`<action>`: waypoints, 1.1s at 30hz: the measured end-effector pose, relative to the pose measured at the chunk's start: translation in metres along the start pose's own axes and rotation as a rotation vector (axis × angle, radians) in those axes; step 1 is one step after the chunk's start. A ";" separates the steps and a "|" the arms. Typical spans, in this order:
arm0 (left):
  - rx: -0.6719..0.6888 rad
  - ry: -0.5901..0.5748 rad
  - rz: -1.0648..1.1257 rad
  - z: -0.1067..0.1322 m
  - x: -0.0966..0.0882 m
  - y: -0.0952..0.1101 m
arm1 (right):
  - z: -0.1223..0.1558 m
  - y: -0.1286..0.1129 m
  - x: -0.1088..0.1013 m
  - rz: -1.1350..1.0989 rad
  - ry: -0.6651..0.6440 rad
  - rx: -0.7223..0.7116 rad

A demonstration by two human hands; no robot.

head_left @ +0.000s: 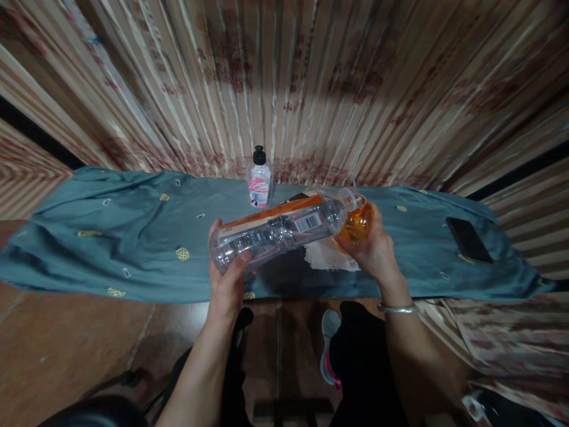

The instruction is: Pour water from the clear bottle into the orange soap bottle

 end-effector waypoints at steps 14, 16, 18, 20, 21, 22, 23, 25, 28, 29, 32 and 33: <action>-0.005 -0.014 -0.036 -0.001 0.000 0.002 | 0.001 0.006 0.006 0.011 0.022 -0.019; -0.006 -0.006 -0.035 -0.001 0.000 0.002 | 0.001 0.007 0.007 -0.003 0.022 -0.026; -0.007 -0.016 -0.043 -0.002 0.000 0.001 | 0.001 0.007 0.007 -0.007 0.021 -0.025; -0.011 -0.026 -0.045 -0.002 0.001 -0.001 | 0.000 0.007 0.005 -0.004 0.015 -0.021; -0.015 -0.027 -0.043 -0.002 0.001 -0.002 | -0.001 0.006 0.004 -0.002 0.010 -0.020; -0.019 -0.023 -0.039 -0.002 0.002 -0.002 | -0.001 0.005 0.003 0.000 0.007 -0.019; -0.024 -0.020 -0.036 -0.002 0.002 -0.002 | -0.002 0.005 0.003 0.002 0.004 -0.020; -0.035 -0.017 -0.035 -0.001 0.002 -0.002 | -0.002 0.003 0.001 0.004 0.002 -0.024; -0.045 -0.011 -0.031 0.002 0.003 -0.001 | -0.002 0.002 0.000 0.013 -0.008 -0.022; -0.045 -0.001 -0.027 0.003 0.002 -0.001 | -0.002 0.002 0.000 0.015 -0.012 -0.017; -0.034 0.015 -0.022 0.005 0.001 0.000 | -0.001 0.002 0.000 0.001 -0.014 -0.012; -0.028 0.010 -0.024 0.006 0.000 -0.001 | -0.001 0.002 0.000 -0.009 -0.011 -0.017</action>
Point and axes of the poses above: each hand's wrist, its own z-axis away from the middle knuckle, its own x-axis out of the palm, y = z × x, the point moved 3 cm from there along -z, towards the middle knuckle, and after that the axes turned 4 degrees about y, right-handed, at the moved point
